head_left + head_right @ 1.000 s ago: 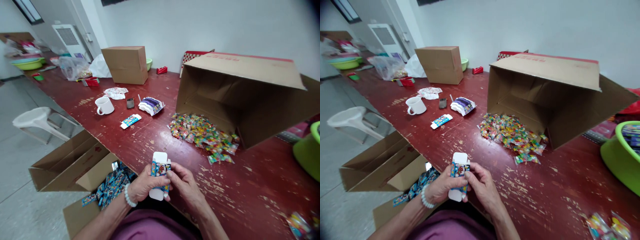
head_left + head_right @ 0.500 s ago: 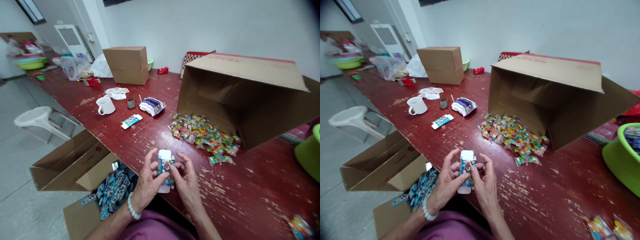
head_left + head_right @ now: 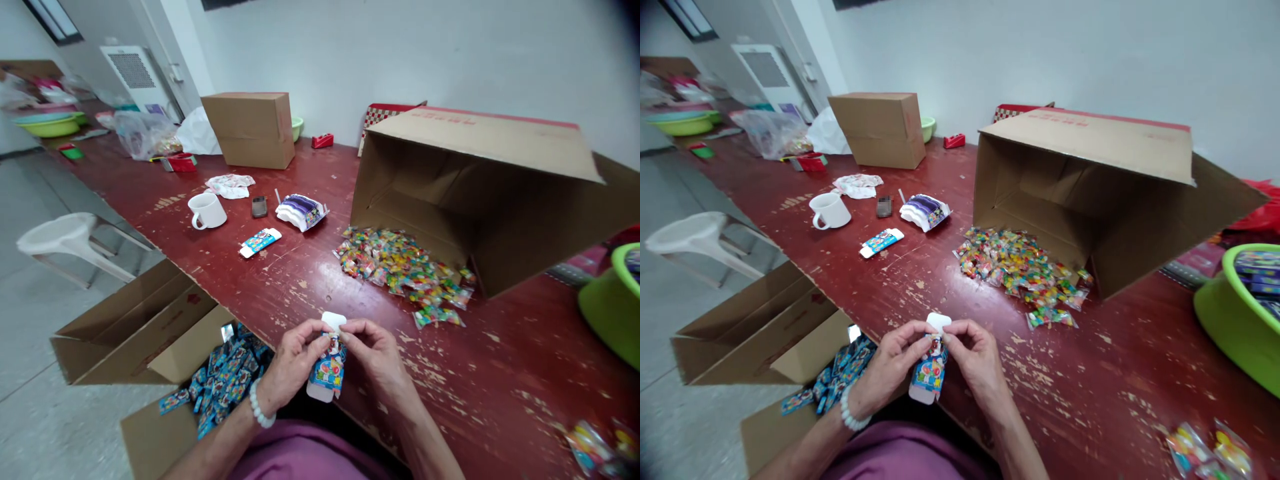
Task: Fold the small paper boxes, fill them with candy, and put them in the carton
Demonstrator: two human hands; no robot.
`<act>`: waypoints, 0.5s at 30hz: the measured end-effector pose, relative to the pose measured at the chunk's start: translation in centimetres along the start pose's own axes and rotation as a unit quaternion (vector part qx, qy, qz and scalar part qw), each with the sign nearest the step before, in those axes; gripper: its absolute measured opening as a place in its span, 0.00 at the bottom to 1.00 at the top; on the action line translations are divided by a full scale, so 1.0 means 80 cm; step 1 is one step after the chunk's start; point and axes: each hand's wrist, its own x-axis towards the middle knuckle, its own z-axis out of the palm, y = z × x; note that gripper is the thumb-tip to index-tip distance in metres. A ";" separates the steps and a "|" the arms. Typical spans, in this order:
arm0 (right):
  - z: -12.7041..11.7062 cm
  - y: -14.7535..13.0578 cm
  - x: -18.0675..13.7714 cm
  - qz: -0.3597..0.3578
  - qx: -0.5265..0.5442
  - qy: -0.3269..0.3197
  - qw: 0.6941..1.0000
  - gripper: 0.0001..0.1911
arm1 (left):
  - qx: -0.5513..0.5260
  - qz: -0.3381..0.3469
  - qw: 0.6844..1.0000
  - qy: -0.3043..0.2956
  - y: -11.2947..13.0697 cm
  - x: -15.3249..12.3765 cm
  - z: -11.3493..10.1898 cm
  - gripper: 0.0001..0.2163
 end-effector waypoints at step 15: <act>0.002 0.000 -0.004 -0.099 -0.122 -0.055 0.986 0.10 | -0.188 -0.142 0.968 -0.089 0.005 -0.002 0.006 0.21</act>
